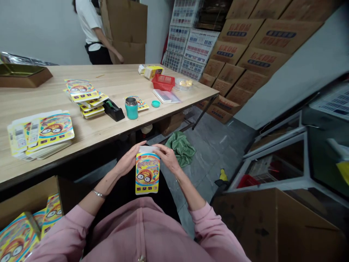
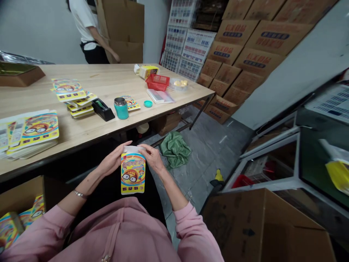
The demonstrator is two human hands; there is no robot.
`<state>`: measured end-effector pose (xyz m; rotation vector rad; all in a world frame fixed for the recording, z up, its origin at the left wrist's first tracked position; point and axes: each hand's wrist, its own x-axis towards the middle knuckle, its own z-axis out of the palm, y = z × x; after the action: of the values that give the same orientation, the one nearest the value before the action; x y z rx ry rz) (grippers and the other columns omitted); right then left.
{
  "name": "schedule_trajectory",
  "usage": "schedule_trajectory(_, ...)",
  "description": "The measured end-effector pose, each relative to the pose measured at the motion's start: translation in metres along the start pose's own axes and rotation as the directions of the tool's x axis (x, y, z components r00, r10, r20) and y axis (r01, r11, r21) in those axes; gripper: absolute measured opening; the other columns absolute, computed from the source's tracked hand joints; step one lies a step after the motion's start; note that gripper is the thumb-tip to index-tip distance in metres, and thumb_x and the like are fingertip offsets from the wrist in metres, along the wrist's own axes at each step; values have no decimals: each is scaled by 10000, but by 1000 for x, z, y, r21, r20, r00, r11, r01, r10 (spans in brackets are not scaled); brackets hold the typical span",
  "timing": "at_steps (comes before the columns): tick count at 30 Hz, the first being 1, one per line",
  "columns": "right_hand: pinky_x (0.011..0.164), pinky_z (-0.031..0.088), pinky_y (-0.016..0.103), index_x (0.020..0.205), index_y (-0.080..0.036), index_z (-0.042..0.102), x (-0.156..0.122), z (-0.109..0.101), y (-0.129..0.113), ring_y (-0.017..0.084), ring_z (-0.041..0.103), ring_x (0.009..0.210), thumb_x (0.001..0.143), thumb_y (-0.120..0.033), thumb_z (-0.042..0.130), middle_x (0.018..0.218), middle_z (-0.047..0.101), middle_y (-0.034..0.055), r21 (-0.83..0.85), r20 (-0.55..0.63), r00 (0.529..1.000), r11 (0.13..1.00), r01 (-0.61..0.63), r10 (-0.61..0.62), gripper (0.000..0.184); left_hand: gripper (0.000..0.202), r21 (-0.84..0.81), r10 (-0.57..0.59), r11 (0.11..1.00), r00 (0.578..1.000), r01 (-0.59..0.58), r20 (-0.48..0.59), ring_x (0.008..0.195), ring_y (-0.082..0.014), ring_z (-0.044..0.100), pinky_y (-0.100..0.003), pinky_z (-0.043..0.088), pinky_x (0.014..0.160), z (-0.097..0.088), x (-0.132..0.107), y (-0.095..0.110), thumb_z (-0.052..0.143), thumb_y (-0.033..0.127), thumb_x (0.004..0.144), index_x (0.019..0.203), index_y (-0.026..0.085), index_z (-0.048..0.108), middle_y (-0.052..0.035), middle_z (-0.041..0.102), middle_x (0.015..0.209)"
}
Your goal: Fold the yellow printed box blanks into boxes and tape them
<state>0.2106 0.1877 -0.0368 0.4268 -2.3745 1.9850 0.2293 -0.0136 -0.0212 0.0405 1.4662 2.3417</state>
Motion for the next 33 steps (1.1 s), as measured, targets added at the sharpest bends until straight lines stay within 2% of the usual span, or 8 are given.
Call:
schedule_trajectory(3, 850, 496, 279, 1046, -213, 736, -1, -1, -1, 189, 651, 973, 911, -432, 523, 1094, 728, 33, 1, 43, 999, 1000, -31, 31, 334, 587, -29, -46, 999, 999, 45, -27, 994, -271, 684, -378, 508, 914, -1, 0, 2, 619, 591, 848, 1205, 126, 662, -146, 737, 1080)
schedule_trajectory(6, 768, 521, 278, 1138, -216, 710, 0, 0, 1, 184, 670, 881, 866, -429, 595, 1005, 749, 27, 39, 80, 994, 996, -81, 78, 364, 523, 87, -48, 995, 998, 51, -39, 996, -268, 683, -351, 505, 899, -3, 1, 5, 670, 533, 834, 1186, 145, 687, -128, 746, 1086)
schedule_trajectory(9, 766, 530, 288, 1102, -211, 732, -1, 2, 2, 193, 682, 864, 832, -402, 639, 990, 761, 32, 31, 41, 997, 997, -65, 63, 344, 527, 234, -50, 971, 999, 51, -12, 1054, -269, 662, -339, 491, 914, -6, 0, 11, 661, 542, 836, 1227, 189, 675, -99, 733, 1147)
schedule_trajectory(14, 899, 512, 334, 1034, -229, 770, -6, 3, -7, 225, 673, 1015, 863, -438, 598, 1088, 755, 36, -4, 87, 995, 999, -44, 44, 321, 599, 179, -212, 965, 973, 193, 90, 1115, -293, 645, -401, 473, 973, -12, -6, 20, 556, 620, 871, 1279, 189, 641, -125, 709, 1202)
schedule_trajectory(19, 780, 517, 323, 971, -188, 782, -8, 4, -11, 216, 686, 861, 833, -486, 639, 933, 771, 56, 75, 112, 971, 973, -219, 210, 358, 552, 291, -223, 937, 973, 195, 66, 1205, -270, 591, -364, 456, 994, -17, -13, 18, 710, 503, 804, 1290, 255, 623, -80, 667, 1290)
schedule_trajectory(23, 733, 513, 294, 1031, -194, 761, -10, 7, -3, 189, 687, 810, 741, -429, 747, 902, 770, 49, 156, 163, 951, 945, -288, 263, 373, 570, 344, -261, 909, 965, 234, 35, 1079, -246, 652, -354, 485, 920, -23, -14, 10, 758, 479, 758, 1261, 241, 636, -80, 723, 1166)
schedule_trajectory(28, 587, 487, 265, 887, -189, 793, -15, 11, -1, 162, 651, 624, 729, -424, 743, 721, 748, 22, 68, 101, 959, 960, -271, 264, 288, 403, 355, -239, 916, 966, 189, 101, 952, -228, 687, -314, 516, 824, -31, -11, 6, 705, 478, 806, 1097, 199, 733, -96, 755, 1059)
schedule_trajectory(33, 614, 526, 274, 879, -204, 802, -17, 8, -2, 188, 693, 698, 756, -436, 728, 809, 780, 30, -39, 148, 968, 979, -199, 203, 273, 375, 390, -257, 905, 948, 169, 186, 1026, -238, 688, -323, 522, 863, -38, -10, 7, 717, 405, 806, 1138, 230, 725, -78, 749, 1115)
